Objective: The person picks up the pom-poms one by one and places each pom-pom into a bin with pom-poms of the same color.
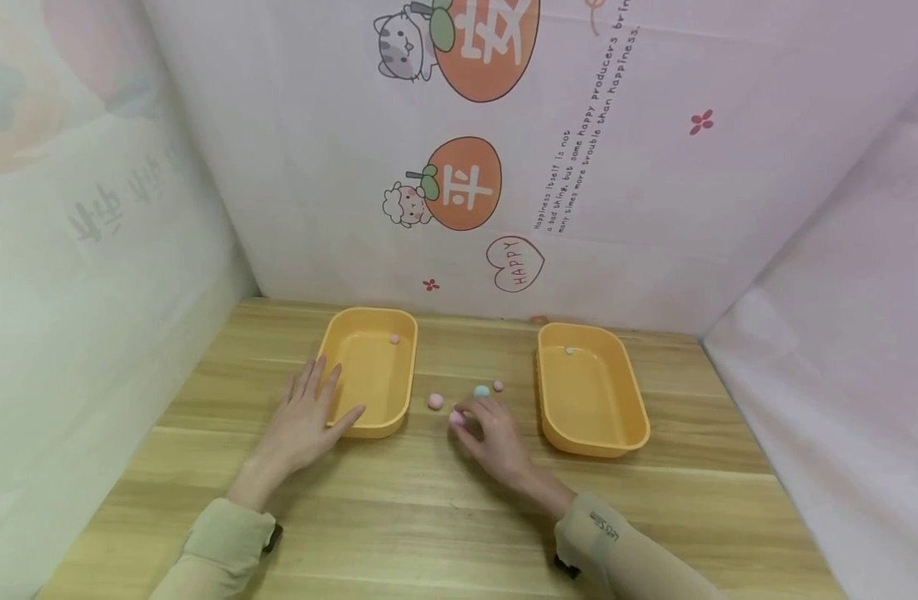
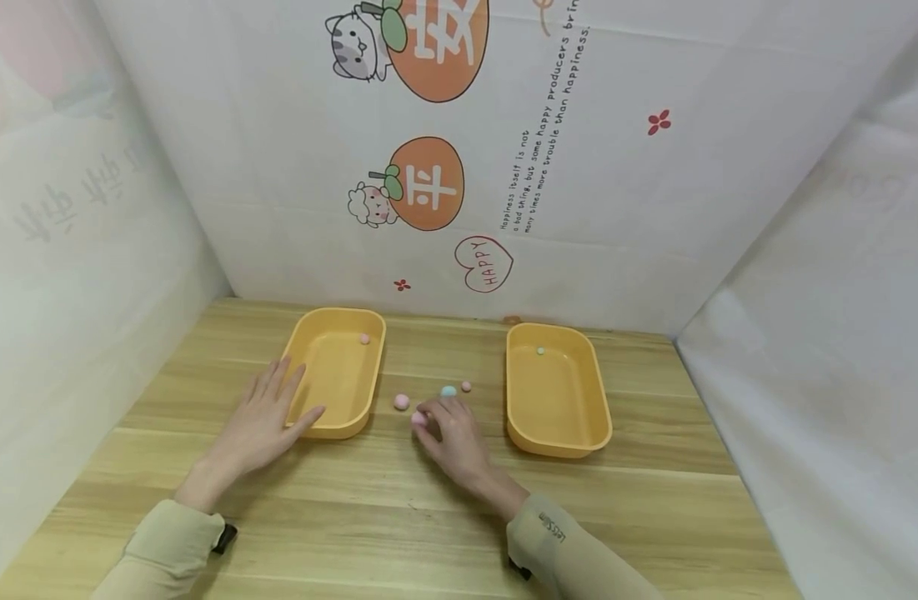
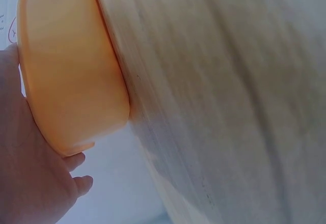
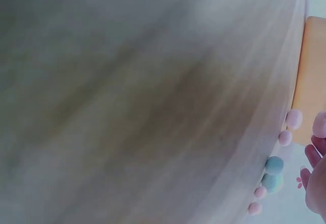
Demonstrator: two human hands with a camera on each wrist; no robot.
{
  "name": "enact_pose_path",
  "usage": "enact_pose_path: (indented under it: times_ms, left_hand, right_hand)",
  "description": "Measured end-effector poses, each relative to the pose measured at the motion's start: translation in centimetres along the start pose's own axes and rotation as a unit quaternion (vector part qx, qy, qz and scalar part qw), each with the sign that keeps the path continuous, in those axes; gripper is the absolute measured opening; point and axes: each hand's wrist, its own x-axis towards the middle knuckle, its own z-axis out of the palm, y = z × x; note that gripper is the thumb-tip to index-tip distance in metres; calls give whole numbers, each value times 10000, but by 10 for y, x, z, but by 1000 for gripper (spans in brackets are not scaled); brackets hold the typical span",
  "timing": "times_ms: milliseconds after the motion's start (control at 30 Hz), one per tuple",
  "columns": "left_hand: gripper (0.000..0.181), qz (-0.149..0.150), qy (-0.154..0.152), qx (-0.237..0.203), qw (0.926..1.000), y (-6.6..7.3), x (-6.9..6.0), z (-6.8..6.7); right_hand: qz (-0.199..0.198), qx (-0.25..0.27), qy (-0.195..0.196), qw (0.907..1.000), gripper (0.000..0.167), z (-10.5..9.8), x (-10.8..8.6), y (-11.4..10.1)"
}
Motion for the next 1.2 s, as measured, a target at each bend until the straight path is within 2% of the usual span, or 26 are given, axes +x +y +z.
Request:
enact_pose_path:
  times_ms: [333,667,1200]
  left_hand:
    - [93,42,32,80,10000,0,1,0]
    - [92,28,13,70,10000,1,2,0]
    - [90,24,5,127,9999,-1,2,2]
  right_hand:
    - [-97,182,110,9997,19,-3,11,-4]
    - [-13,14,-19,10000,22,-1,24,-9]
    - [-54,-87,201,9997,18,9,44,-21]
